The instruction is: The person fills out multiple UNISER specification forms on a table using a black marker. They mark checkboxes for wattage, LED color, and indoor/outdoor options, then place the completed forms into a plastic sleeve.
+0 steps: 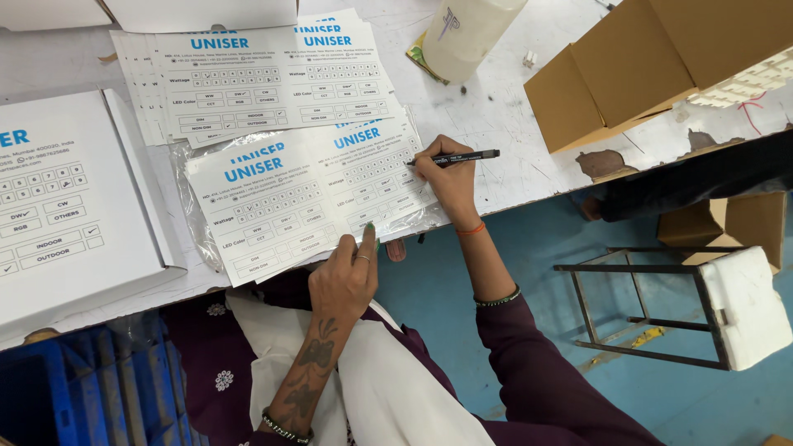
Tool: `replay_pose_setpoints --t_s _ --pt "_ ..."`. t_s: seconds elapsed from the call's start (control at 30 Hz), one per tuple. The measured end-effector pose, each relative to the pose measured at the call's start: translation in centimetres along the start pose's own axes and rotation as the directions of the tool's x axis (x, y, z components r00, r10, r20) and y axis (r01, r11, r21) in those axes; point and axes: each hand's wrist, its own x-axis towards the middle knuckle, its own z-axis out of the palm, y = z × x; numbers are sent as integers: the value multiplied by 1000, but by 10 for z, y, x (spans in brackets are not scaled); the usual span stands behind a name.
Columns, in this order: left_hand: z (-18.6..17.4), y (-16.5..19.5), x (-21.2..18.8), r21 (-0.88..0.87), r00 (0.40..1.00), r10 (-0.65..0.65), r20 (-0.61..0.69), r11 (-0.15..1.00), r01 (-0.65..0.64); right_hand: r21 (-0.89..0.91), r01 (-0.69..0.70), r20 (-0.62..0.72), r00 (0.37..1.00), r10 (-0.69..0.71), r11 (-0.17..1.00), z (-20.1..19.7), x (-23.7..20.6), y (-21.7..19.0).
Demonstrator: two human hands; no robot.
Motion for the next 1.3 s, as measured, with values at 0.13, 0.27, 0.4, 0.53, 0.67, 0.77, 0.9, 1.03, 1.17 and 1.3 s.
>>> replay_pose_setpoints --t_s 0.13,0.27,0.4,0.53,0.67,0.77,0.9,1.03,1.17,1.3 --pt "0 1 1 -15 1000 -8 0 1000 8 -29 14 16 1000 -14 999 1 1 -4" --pt "0 1 0 -6 1000 -11 12 1000 11 -40 13 20 1000 -12 999 1 1 -5" --pt "1 1 0 -9 1000 -4 4 1000 4 -45 23 27 999 -22 999 1 1 -4" --pt "1 1 0 -2 1000 5 -13 1000 -5 -48 26 19 999 -25 998 0 2 -2" --pt "2 0 -1 -17 1000 -2 3 1000 2 -30 27 4 1000 -27 999 1 2 1" --pt "2 -1 -2 -16 1000 -1 6 1000 1 9 7 -41 999 -6 1000 0 0 3" --pt "2 0 -1 -14 1000 -5 4 1000 5 37 8 -87 996 -5 999 -2 -3 0" --pt "1 1 0 -19 1000 -6 -2 1000 6 77 56 -106 993 -48 995 -2 -3 -9" --pt "0 1 1 -19 1000 -2 -15 1000 2 20 83 -19 996 -82 996 8 -2 -17" --pt "0 1 1 -32 1000 -4 -17 999 3 13 50 134 990 -51 999 35 5 -14"
